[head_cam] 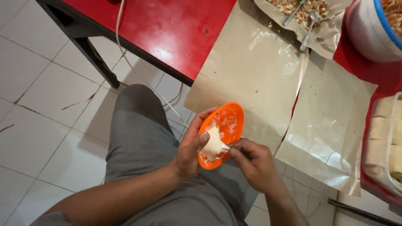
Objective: The person scoops a vegetable filling onto a round wrapper, folds it into a roll, and places it in a container. They then mix a white paste in a small bowl using a spoon.
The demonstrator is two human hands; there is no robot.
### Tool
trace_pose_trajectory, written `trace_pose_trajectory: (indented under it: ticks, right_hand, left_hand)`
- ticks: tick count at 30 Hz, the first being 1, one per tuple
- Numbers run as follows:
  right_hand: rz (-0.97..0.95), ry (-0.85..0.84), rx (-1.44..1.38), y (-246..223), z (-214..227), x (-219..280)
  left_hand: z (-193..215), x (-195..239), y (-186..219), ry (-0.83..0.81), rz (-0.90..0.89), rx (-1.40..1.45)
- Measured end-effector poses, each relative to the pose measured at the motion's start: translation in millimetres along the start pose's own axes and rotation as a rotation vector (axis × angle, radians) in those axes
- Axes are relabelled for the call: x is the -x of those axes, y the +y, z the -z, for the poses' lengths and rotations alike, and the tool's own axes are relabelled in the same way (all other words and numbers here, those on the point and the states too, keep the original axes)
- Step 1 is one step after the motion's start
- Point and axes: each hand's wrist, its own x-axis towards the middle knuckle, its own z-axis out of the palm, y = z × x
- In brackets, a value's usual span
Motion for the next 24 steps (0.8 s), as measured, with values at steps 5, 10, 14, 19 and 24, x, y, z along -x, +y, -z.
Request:
trace_pose_trajectory:
  ticks: [5,10,14,19,24]
  right_hand:
    - [0.013,0.151,0.011,-7.0,19.8,-2.3]
    - [0.160,0.400,0.185,-40.8,37.5,4.9]
    - [0.384,0.586,0.376,-55.0,50.7,13.8]
    - [0.394,0.700,0.535,-11.0,51.4,30.2]
    - [0.040,0.057,1.037,40.0,25.4,9.3]
  left_hand:
    - [2.8,0.0,9.8,-0.079,-0.018,0.167]
    - [26.2,-2.9,-5.2,-0.058,0.105,0.398]
    - [25.2,-3.2,-4.3,-0.019,0.137,0.435]
    - [22.8,-2.4,-0.7,-0.004,0.144,0.447]
    - [23.6,-5.2,-0.2,0.010,0.130,0.455]
